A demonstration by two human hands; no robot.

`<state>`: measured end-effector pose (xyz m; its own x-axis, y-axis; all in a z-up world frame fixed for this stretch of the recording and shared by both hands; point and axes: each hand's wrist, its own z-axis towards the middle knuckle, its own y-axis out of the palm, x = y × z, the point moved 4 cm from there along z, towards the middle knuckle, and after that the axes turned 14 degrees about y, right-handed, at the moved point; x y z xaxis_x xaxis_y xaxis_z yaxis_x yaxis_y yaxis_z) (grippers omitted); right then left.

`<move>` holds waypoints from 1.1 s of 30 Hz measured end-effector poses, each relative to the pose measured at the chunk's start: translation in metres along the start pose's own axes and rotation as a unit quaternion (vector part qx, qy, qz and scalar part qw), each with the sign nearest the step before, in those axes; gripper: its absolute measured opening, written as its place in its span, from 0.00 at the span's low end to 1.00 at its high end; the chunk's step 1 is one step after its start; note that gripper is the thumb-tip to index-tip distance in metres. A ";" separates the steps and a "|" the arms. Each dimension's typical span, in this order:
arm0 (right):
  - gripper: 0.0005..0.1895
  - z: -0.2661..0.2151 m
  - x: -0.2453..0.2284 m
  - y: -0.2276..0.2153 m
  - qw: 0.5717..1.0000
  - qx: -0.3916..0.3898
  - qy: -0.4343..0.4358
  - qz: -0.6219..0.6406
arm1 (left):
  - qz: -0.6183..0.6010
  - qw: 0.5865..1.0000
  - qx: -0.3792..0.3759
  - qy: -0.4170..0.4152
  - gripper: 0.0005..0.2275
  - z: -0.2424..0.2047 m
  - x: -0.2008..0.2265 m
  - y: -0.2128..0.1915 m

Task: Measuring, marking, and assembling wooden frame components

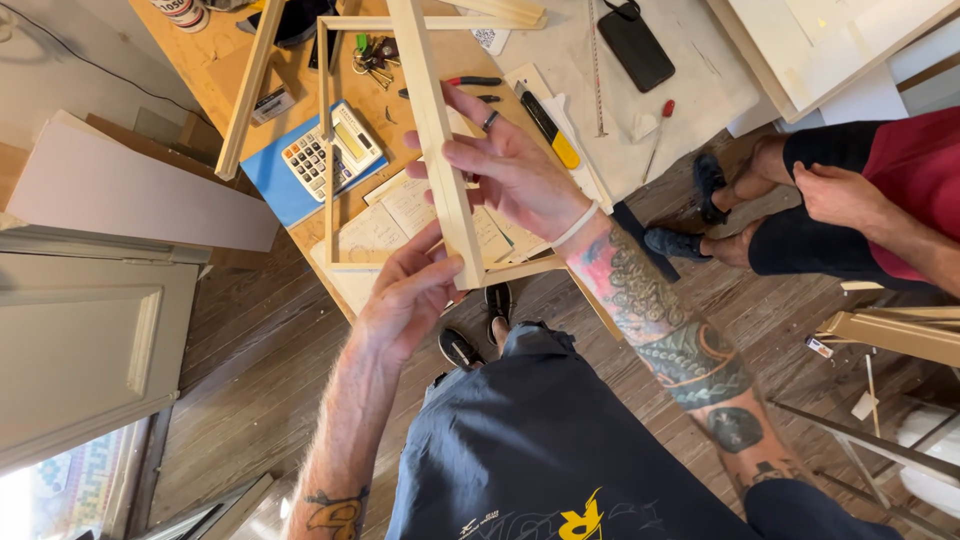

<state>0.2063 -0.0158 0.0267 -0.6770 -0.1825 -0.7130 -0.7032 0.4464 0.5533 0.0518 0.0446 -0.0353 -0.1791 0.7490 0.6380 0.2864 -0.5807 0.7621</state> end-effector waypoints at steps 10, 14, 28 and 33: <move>0.40 0.011 0.005 -0.006 1.000 0.015 -0.012 -0.013 | -0.028 0.999 -0.024 -0.025 0.24 0.003 0.006 -0.007; 0.39 0.013 0.008 -0.009 0.999 0.028 -0.010 -0.030 | -0.021 0.999 -0.024 -0.004 0.24 0.004 0.005 -0.006; 0.40 0.001 0.006 -0.005 0.996 0.032 -0.068 0.050 | 0.479 0.838 0.024 0.261 0.21 -0.035 0.010 0.026; 0.42 -0.001 0.008 -0.004 0.993 0.060 -0.078 0.069 | 0.430 0.845 0.045 0.315 0.18 -0.038 -0.001 0.021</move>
<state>0.2037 -0.0194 0.0191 -0.7166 0.0225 -0.6971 -0.5683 0.5607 0.6022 0.0221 0.0198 -0.0158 -0.3263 -0.2729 0.9050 0.6311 -0.7756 -0.0063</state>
